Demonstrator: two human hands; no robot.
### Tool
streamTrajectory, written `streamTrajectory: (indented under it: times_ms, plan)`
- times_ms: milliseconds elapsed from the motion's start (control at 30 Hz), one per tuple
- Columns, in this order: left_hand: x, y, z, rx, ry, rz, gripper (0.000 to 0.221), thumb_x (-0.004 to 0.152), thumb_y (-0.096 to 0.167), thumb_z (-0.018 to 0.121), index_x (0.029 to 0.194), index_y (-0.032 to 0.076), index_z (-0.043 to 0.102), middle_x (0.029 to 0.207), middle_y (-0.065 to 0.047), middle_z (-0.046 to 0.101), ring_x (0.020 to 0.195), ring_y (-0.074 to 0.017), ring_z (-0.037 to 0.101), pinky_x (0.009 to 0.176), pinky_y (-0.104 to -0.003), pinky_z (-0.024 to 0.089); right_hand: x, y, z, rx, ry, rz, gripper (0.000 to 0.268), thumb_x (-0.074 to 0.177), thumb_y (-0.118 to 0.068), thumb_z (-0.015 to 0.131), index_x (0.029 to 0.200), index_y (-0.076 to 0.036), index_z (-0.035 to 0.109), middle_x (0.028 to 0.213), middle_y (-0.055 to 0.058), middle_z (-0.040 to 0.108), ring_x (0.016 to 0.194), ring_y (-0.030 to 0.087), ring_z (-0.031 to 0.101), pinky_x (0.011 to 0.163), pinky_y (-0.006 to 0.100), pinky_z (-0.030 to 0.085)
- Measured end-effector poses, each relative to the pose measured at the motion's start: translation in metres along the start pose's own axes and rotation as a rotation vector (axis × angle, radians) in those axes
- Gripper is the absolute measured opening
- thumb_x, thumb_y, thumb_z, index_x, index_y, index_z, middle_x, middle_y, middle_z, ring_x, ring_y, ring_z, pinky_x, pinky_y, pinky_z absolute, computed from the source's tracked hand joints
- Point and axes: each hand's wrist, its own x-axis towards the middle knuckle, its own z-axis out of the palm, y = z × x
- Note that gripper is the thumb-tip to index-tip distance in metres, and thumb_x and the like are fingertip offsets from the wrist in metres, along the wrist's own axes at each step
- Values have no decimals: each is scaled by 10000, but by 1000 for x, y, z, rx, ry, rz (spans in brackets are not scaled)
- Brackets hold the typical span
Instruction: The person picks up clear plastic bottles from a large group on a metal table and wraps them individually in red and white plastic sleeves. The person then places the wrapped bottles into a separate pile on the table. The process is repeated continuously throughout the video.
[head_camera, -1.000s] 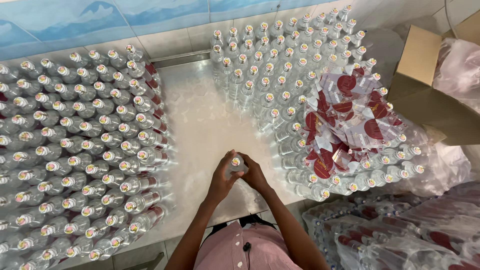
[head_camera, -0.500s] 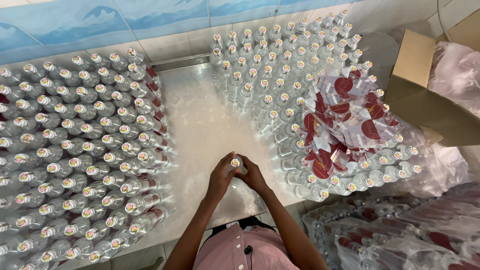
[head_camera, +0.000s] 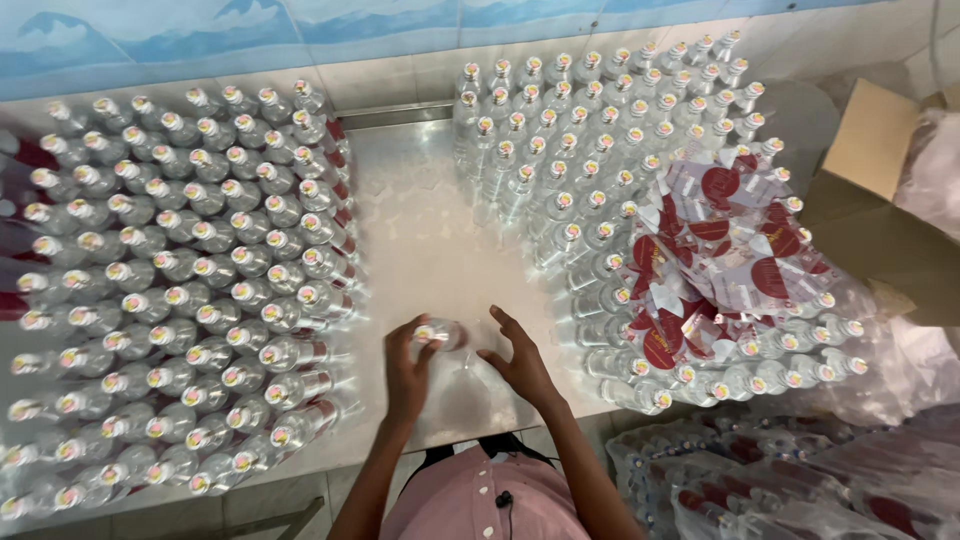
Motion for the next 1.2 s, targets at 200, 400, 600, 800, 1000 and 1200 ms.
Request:
streamTrajectory:
  times_ms: [200, 400, 600, 800, 1000, 1200]
  plan:
    - [26, -14, -99, 369, -157, -261, 664, 1052, 489, 595, 1519, 19, 634, 1383, -253, 698, 1334, -438, 595, 1029, -589, 523, -19, 33, -79, -289, 313, -340, 354, 1057, -217, 715, 1395, -114, 702, 1543, 131, 654, 1400, 312, 653, 1120, 507, 589]
    - [35, -78, -151, 679, -98, -21, 453, 1068, 224, 747, 1404, -76, 701, 1206, -309, 750, 1116, -541, 658, 1061, -579, 470, -5, 72, -209, -868, 727, -333, 397, 965, 183, 650, 1317, 28, 746, 1398, 214, 737, 1397, 404, 608, 1183, 564, 539]
    - [22, -132, -143, 751, 71, 15, 602, 1196, 467, 639, 1427, -85, 704, 1195, -277, 742, 1142, -487, 628, 1019, -579, 495, 30, 75, -277, -942, 720, -263, 473, 941, 226, 547, 1331, 40, 742, 1429, 245, 717, 1424, 404, 594, 1212, 542, 526]
    - [29, -120, -145, 859, 83, 70, 655, 889, 87, 841, 1502, -77, 683, 1330, -320, 732, 1232, -508, 660, 1141, -580, 466, 102, 79, -299, -765, 483, -99, 599, 1071, -222, 644, 1629, -49, 508, 1723, 217, 440, 1626, 390, 359, 1309, 557, 330]
    - [36, -46, -124, 772, 255, 202, 503, 1001, 41, 855, 1464, -70, 694, 1559, -321, 645, 1392, -513, 565, 1130, -661, 492, 170, 94, -320, -809, 392, 61, 735, 1072, -398, 626, 1693, -94, 378, 1785, 237, 309, 1672, 407, 236, 1315, 604, 204]
    - [32, -12, -89, 543, 75, 43, 577, 939, 39, 756, 1498, -27, 626, 1571, -311, 584, 1375, -505, 510, 1045, -653, 476, 186, 101, -322, -972, 480, -84, 344, 1084, -242, 635, 1395, -125, 722, 1403, 161, 749, 1302, 411, 676, 1158, 606, 415]
